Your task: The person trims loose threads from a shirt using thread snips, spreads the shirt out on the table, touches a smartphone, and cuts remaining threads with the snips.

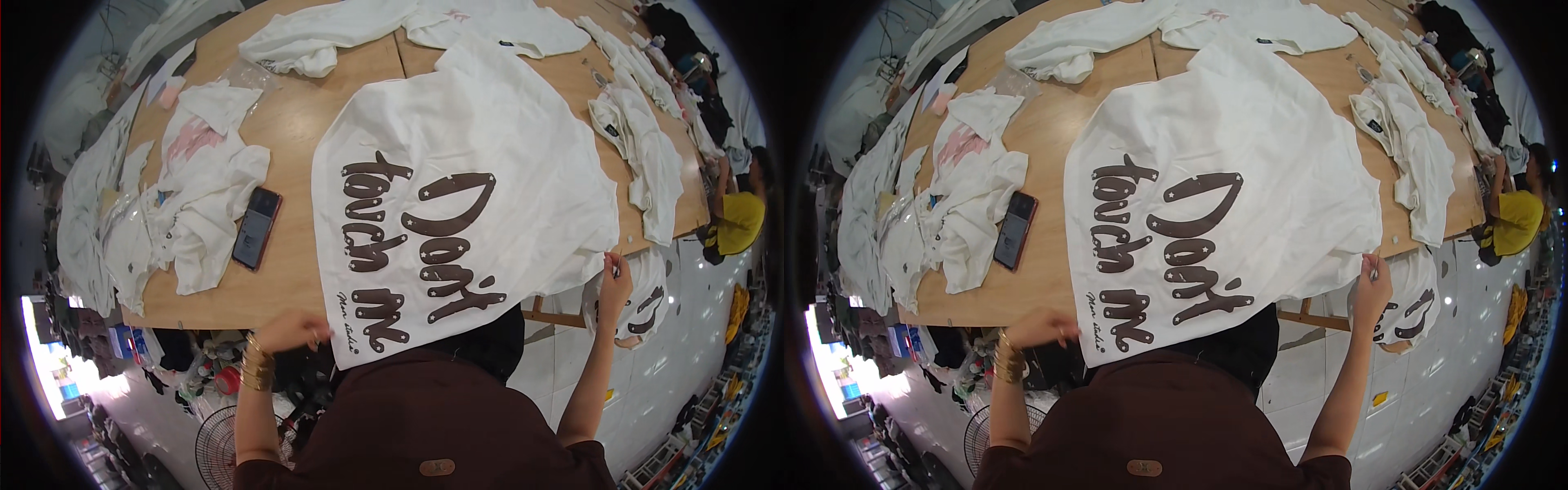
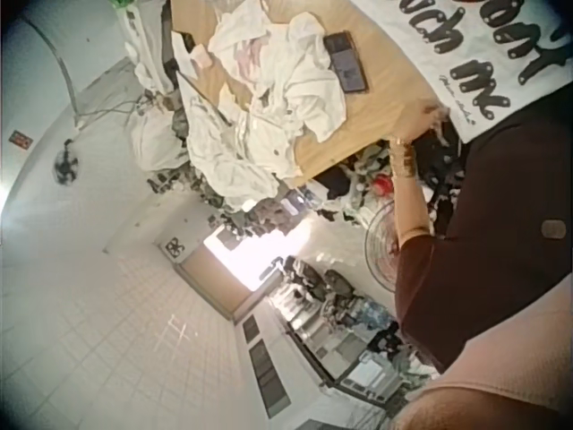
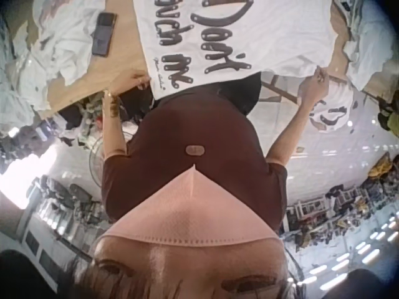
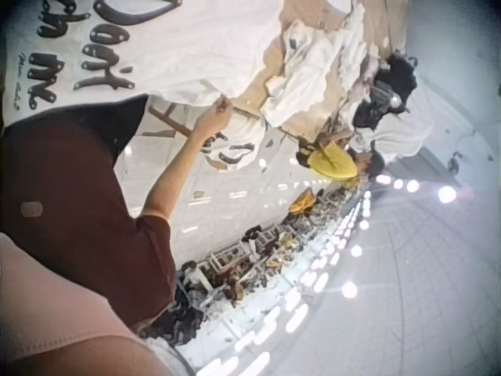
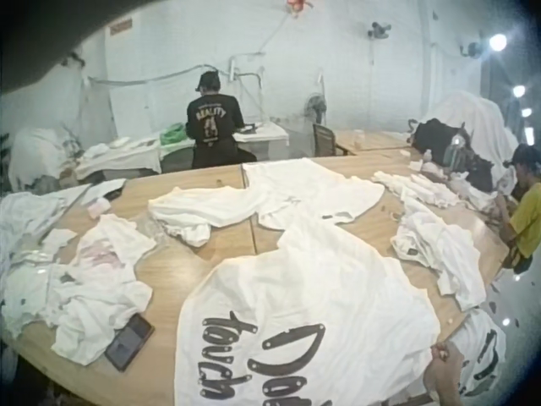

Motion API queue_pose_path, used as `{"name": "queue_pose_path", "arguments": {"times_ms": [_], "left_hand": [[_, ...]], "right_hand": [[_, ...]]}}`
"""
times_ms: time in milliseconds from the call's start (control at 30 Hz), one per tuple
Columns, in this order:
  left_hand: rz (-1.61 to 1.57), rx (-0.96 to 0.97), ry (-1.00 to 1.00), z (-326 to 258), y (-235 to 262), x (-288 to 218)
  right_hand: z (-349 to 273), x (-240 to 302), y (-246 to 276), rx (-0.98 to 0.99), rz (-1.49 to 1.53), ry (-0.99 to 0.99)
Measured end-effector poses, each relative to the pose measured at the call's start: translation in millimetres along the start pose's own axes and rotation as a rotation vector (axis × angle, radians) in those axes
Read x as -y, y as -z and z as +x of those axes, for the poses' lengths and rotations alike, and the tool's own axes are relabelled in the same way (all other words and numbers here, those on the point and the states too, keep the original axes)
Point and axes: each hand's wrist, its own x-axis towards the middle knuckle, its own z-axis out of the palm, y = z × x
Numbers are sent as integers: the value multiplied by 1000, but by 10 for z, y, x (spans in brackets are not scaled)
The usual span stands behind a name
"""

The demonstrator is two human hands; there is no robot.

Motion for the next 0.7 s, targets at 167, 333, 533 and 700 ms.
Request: {"name": "queue_pose_path", "arguments": {"times_ms": [167, 333, 533, 700], "left_hand": [[50, -285, -229, 296, 220, -408], [514, -338, -703, 675, -684, -822], [779, -259, -803, 1002, -710, -800], [467, -299, -730, 925, -691, -1029]], "right_hand": [[-112, -110, 89, 0, -62, 4], [-148, -129, 79, 14, -47, -29], [-238, -492, -11, 67, 140, -263], [-434, -528, -231, -69, 462, -522]]}}
